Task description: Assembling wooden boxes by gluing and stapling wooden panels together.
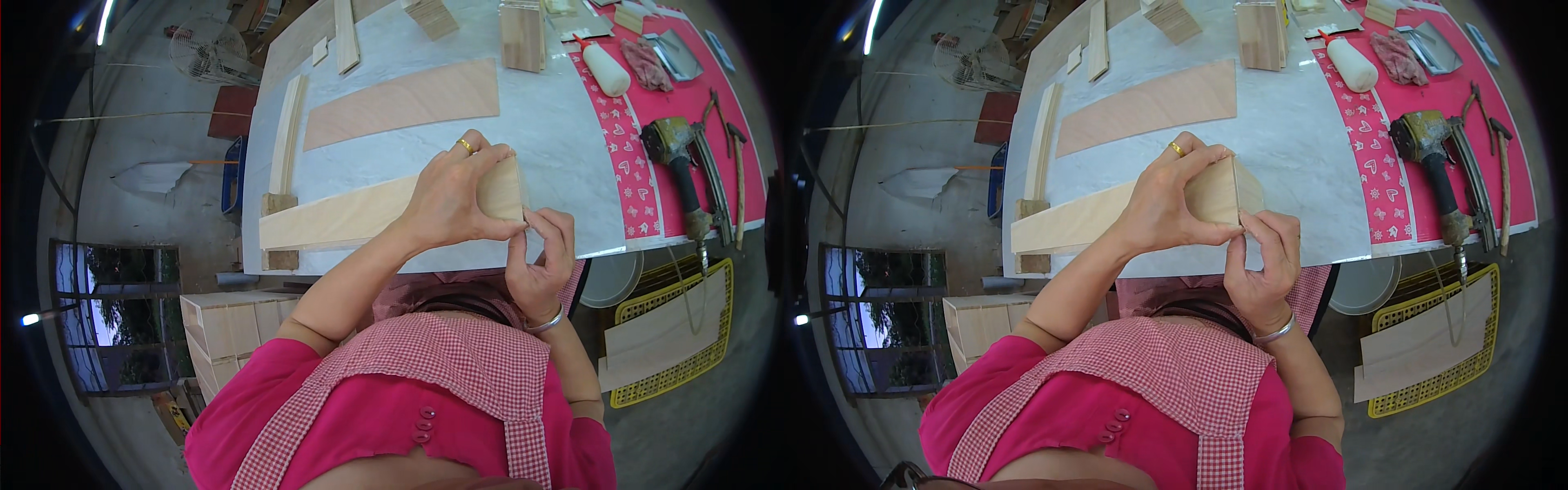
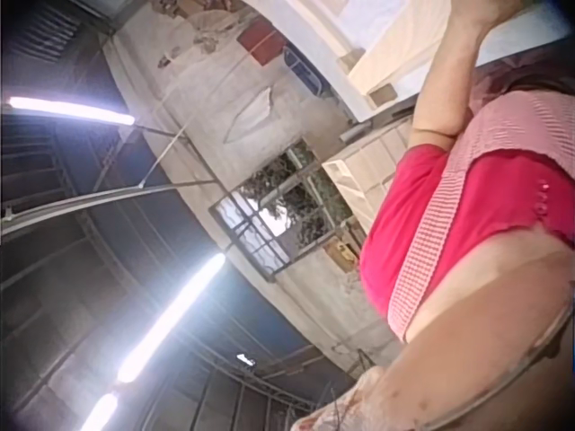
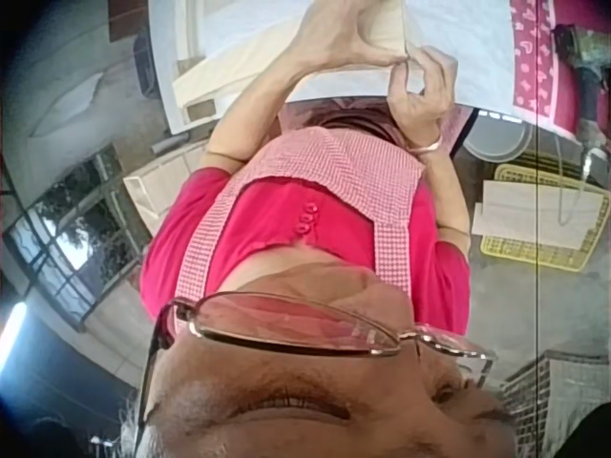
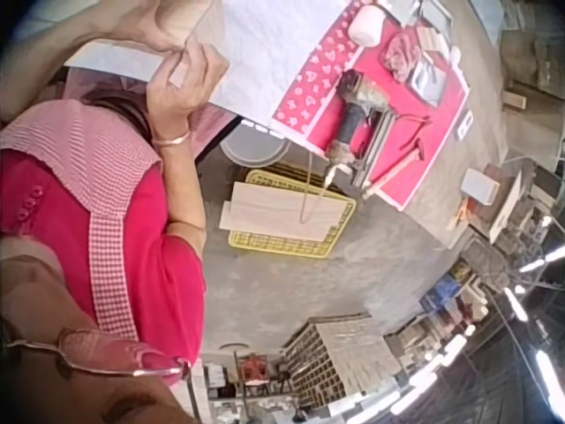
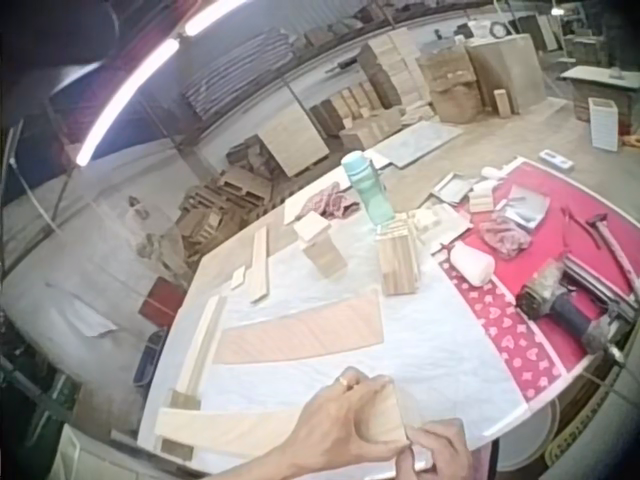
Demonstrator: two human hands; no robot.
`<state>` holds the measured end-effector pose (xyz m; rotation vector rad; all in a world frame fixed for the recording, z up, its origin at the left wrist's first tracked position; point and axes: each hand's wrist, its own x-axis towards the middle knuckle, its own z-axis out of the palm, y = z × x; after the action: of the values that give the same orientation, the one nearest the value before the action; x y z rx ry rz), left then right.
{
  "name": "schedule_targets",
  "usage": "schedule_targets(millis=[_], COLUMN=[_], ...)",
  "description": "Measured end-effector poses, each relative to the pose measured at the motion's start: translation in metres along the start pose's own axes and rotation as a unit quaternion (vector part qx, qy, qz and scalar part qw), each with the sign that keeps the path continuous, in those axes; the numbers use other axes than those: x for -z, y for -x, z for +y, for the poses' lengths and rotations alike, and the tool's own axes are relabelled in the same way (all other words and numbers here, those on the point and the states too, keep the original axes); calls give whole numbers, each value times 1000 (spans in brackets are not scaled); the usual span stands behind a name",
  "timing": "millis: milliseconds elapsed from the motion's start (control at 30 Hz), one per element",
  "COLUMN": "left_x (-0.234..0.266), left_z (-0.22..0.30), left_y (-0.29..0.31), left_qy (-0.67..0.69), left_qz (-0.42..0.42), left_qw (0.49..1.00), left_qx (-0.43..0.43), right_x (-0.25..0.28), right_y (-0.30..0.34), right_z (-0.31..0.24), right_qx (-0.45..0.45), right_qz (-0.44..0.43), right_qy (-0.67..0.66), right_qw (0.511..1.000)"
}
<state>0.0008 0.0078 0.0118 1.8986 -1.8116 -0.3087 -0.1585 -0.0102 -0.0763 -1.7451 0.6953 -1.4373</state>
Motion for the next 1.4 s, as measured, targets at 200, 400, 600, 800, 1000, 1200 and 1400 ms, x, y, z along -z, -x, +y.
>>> schedule_targets(millis=[200,400,600,800,1000,1200,1400], left_x=[2,1,2,1,2,3,1], left_z=[2,2,1,3,-1,5,4], left_y=[-2,-2,-2,-3,-1,-3,-3], left_qy=[1,3,13,17,16,18,15], left_qz=[0,-2,-4,-13,-5,-23,-17], left_qw=[1000,1000,1000,1000,1000,999,999], left_qx=[2,4,9,17,13,44,36], right_x=[3,5,3,5,10,34,48], right_y=[-3,-29,-34,-34,-28,-3,-3], right_z=[1,-4,2,4,-7,-24,-29], right_qx=[-42,-26,-15,-2,-32,-53,-70], right_qz=[-8,-66,-139,-162,-159,-164,-160], right_qy=[-45,-54,-66,-49,-75,-68,-69], right_qw=[998,996,988,986,984,983,982])
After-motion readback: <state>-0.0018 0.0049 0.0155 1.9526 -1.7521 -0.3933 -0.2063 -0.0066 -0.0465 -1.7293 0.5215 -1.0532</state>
